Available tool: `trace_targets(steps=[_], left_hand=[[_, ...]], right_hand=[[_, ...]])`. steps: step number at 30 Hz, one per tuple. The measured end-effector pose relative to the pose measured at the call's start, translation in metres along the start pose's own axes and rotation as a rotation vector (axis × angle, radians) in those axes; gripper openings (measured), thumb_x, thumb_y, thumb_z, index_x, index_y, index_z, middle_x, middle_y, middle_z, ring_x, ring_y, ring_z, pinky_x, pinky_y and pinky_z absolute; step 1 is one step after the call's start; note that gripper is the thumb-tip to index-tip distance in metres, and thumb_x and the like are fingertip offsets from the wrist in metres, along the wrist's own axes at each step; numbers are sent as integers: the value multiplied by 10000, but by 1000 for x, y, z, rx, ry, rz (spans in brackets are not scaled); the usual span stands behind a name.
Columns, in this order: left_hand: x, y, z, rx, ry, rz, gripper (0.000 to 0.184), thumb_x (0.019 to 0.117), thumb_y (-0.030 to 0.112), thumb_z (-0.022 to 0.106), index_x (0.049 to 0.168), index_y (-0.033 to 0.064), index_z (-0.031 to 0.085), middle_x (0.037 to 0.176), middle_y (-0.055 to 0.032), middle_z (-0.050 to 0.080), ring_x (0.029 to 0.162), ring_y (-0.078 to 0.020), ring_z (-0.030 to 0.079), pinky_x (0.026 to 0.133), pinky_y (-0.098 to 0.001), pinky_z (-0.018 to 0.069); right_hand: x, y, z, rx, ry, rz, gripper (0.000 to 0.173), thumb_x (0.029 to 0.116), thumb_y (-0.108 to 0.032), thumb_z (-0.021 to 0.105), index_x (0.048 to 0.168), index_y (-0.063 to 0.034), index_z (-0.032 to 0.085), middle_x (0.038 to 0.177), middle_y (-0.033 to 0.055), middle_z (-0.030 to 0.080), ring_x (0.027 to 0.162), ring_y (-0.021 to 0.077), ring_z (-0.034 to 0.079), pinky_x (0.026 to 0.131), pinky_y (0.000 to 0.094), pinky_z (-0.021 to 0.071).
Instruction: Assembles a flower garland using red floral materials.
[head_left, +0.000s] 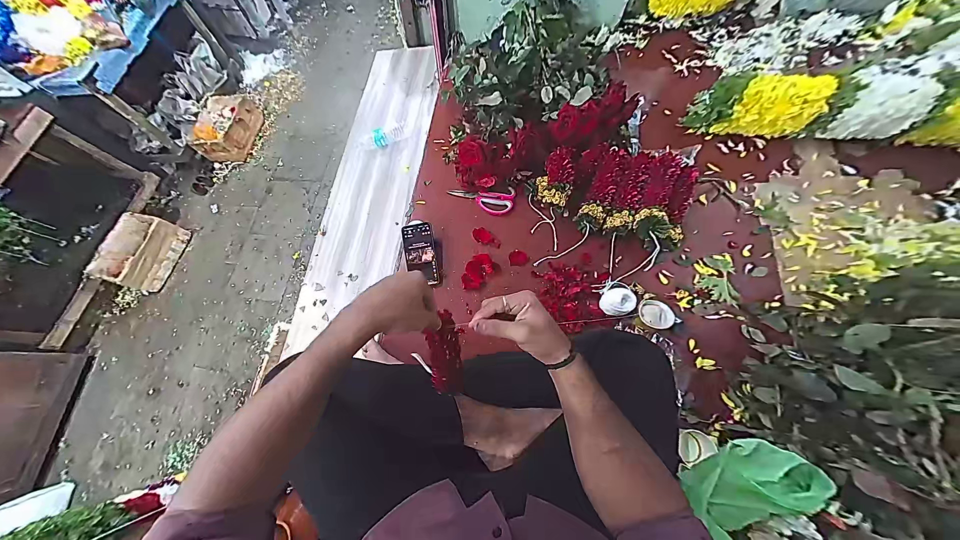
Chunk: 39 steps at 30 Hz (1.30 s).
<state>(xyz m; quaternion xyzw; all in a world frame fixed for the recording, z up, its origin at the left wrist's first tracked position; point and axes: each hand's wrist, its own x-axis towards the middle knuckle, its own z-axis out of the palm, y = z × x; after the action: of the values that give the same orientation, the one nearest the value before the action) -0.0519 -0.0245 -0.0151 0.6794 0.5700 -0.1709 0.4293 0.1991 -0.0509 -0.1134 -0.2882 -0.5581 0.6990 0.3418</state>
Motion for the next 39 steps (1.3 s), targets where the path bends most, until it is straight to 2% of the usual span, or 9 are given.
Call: trace_targets(steps=[6, 11, 13, 17, 20, 24, 33, 36, 39], left_hand=[[-19, -24, 29, -168, 172, -27, 158, 829, 332, 802, 749, 208, 748, 655, 40, 665, 610, -138, 624, 599, -484, 530], [-17, -46, 48, -134, 230, -210, 165, 802, 375, 799, 788, 215, 757, 732, -16, 699, 727, -250, 675, 668, -606, 533], [-19, -58, 59, -139, 264, -260, 155, 807, 350, 777, 794, 197, 756, 751, -42, 698, 765, -283, 677, 684, -626, 523], [-26, -86, 78, -299, 284, -250, 161, 832, 358, 765, 834, 197, 773, 736, -32, 682, 713, -242, 647, 672, -586, 523], [-27, -88, 84, -388, 250, -245, 161, 838, 365, 776, 835, 204, 778, 727, -12, 687, 691, -207, 645, 663, -549, 529], [-17, -86, 89, -411, 206, -226, 154, 828, 377, 750, 839, 225, 771, 734, 12, 699, 690, -182, 662, 657, -529, 543], [-13, -83, 92, -412, 186, -215, 147, 841, 376, 751, 828, 230, 771, 733, 22, 701, 688, -168, 659, 665, -524, 545], [-14, -80, 92, -407, 176, -222, 154, 853, 375, 757, 844, 223, 776, 765, 12, 721, 725, -177, 685, 702, -533, 561], [-17, -79, 93, -394, 183, -210, 153, 858, 368, 757, 841, 216, 769, 750, 11, 705, 710, -178, 664, 685, -526, 545]], right_hand=[[-4, -3, 19, -44, -291, 7, 117, 928, -120, 732, 919, -17, 788, 865, 28, 753, 812, 57, 689, 783, 258, 581], [-4, 7, 32, -123, -297, 122, 130, 955, -128, 712, 962, -25, 792, 876, 31, 759, 791, 45, 691, 766, 241, 585], [-2, 14, 24, -210, -262, 258, 178, 986, -192, 679, 1008, -53, 787, 878, 7, 751, 756, 41, 670, 732, 242, 571], [12, 44, -30, -454, -66, 516, 203, 1012, -189, 634, 1135, -80, 753, 1042, 56, 758, 946, 150, 722, 901, 394, 595], [38, 77, -62, -781, 202, 610, 190, 966, -173, 691, 1139, -123, 748, 1031, 80, 751, 902, 240, 718, 818, 524, 584], [73, 131, -86, -1018, 308, 718, 487, 867, -317, 786, 1316, -160, 678, 1121, 122, 715, 1046, 331, 678, 916, 610, 533], [77, 138, -87, -975, 318, 706, 411, 766, -457, 874, 987, -133, 749, 915, 102, 729, 895, 310, 696, 809, 621, 546], [65, 125, -91, -841, 265, 629, 292, 802, -280, 875, 1030, -138, 760, 918, 41, 761, 868, 210, 731, 844, 521, 600], [64, 94, -86, -668, 436, 573, 120, 876, -145, 778, 966, -75, 742, 810, 61, 742, 684, 186, 719, 700, 421, 631]])
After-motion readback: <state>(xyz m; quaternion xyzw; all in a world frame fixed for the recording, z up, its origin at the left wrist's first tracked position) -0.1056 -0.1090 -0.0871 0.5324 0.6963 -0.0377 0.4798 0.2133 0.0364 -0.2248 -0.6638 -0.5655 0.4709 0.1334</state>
